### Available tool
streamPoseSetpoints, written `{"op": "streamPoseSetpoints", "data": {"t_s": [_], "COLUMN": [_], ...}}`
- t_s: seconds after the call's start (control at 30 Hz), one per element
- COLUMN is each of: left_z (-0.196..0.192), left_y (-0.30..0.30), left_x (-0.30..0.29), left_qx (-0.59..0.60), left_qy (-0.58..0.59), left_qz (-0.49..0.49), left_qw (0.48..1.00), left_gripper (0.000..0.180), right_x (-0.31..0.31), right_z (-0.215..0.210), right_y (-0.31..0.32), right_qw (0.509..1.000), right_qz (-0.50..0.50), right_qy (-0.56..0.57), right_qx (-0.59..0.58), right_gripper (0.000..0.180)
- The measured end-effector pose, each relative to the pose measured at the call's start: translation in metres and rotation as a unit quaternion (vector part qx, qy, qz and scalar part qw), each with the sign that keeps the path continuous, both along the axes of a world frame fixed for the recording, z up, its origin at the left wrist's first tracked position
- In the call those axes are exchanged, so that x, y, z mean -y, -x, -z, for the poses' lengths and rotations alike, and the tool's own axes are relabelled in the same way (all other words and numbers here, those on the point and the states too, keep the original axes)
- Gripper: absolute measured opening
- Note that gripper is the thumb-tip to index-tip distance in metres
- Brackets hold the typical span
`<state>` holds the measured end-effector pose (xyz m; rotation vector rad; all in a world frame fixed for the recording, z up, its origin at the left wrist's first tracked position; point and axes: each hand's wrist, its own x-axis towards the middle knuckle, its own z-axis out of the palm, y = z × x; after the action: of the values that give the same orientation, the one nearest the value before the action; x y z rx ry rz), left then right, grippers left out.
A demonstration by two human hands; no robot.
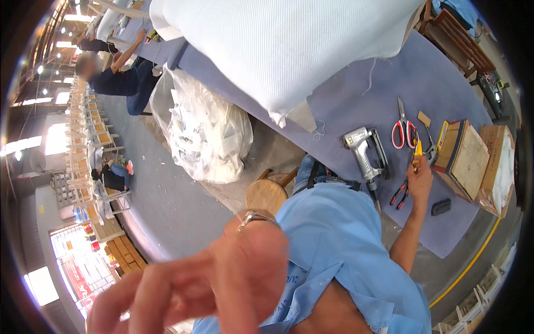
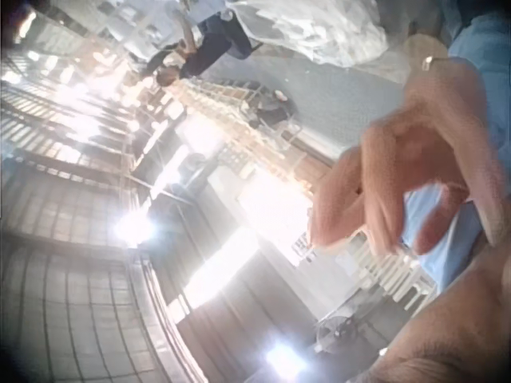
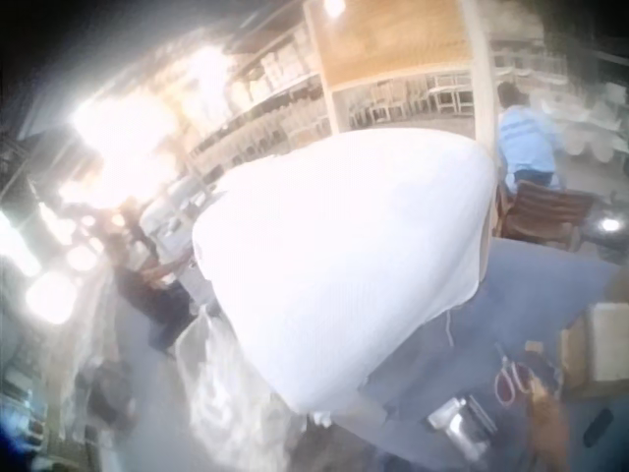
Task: The person covers a chair seat with white fabric, using a staple gun to secure the material to the underside. They trim excess fabric with scissors, fold edges neatly, and use a screwdriver to tuck and smooth the fabric around the seat frame.
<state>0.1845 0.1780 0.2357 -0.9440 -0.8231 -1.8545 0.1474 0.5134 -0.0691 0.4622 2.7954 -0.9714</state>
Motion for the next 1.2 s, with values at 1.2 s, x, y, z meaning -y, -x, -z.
{"op": "streamPoseSetpoints", "data": {"t_s": [1.2], "left_z": [0.145], "left_y": [0.047], "left_x": [0.083], "left_qx": [0.521], "left_qy": [0.067], "left_qz": [-0.163], "left_qw": [0.835], "left_gripper": [0.075], "right_x": [0.158], "right_z": [-0.186], "right_y": [0.030], "right_qw": [0.723], "right_qz": [-0.267], "right_qy": [0.618], "right_qx": [-0.155], "right_gripper": [0.019]}}
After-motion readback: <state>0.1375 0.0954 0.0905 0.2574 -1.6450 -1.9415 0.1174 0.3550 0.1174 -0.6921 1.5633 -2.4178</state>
